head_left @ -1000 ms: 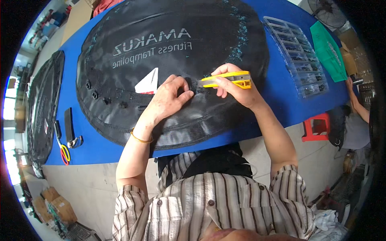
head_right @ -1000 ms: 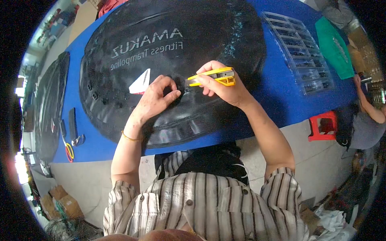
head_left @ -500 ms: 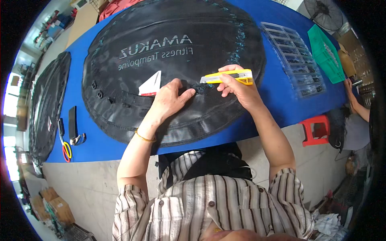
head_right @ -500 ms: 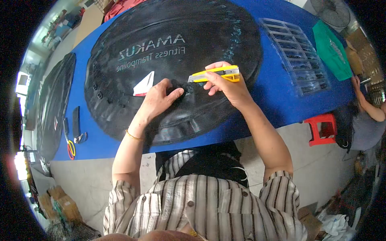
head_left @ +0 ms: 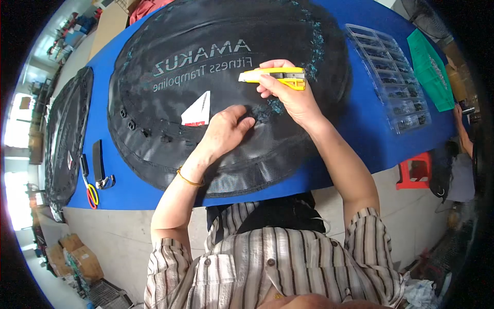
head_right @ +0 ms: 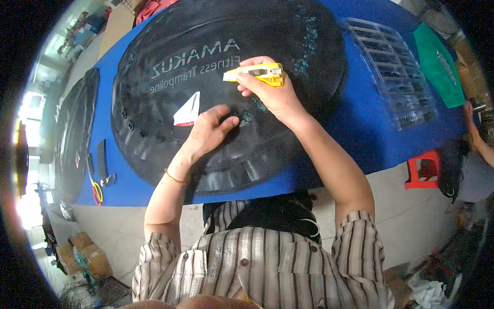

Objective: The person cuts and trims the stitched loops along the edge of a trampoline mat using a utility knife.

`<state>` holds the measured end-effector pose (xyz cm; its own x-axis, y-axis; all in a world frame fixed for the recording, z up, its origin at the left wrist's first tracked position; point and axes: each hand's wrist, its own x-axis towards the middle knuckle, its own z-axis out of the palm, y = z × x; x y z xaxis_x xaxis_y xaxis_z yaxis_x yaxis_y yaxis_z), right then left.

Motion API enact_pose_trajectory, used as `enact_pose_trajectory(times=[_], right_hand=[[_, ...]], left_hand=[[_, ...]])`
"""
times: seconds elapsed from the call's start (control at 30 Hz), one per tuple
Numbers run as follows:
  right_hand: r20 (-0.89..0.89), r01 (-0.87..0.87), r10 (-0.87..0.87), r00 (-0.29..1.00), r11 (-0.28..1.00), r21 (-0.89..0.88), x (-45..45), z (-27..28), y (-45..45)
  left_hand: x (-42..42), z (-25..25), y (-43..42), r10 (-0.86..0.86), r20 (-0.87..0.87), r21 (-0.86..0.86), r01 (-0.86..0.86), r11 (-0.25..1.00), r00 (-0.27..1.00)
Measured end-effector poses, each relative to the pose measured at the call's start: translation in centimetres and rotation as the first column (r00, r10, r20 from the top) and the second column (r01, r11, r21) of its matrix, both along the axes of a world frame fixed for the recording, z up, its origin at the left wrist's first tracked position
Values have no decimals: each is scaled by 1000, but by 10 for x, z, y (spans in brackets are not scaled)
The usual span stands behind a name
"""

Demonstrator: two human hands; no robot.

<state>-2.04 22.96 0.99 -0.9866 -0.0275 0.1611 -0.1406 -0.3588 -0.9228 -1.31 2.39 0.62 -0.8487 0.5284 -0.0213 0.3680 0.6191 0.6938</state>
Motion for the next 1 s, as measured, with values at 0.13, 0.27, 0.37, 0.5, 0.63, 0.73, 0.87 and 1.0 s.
enact_pose_trajectory(times=[0.13,0.27,0.37,0.5,0.63,0.73,0.87,1.0], right_hand=[[49,107,-105,993,993,-40,-5,-6,0],[118,73,-70,991,997,-20,-3,-7,30],[94,39,-48,994,995,91,4,6,34],[66,-27,12,998,974,223,9,4,32],[100,-41,14,995,961,273,12,-2,28],[104,-43,13,994,955,293,14,-7,24],[151,-90,44,988,946,313,16,-1,25],[44,-9,-8,999,930,368,17,-4,21]], left_hand=[[-10,-9,4,86,183,178,-120,977,979],[-17,1,11,93,437,200,-197,960,895],[-15,4,11,104,488,216,-235,948,867],[-16,3,8,141,476,159,-242,957,868],[-16,8,7,124,489,139,-217,966,864],[-14,6,6,111,490,153,-211,966,865],[-11,8,5,119,428,134,-193,972,896],[-9,-4,3,1,-37,205,6,979,999]])
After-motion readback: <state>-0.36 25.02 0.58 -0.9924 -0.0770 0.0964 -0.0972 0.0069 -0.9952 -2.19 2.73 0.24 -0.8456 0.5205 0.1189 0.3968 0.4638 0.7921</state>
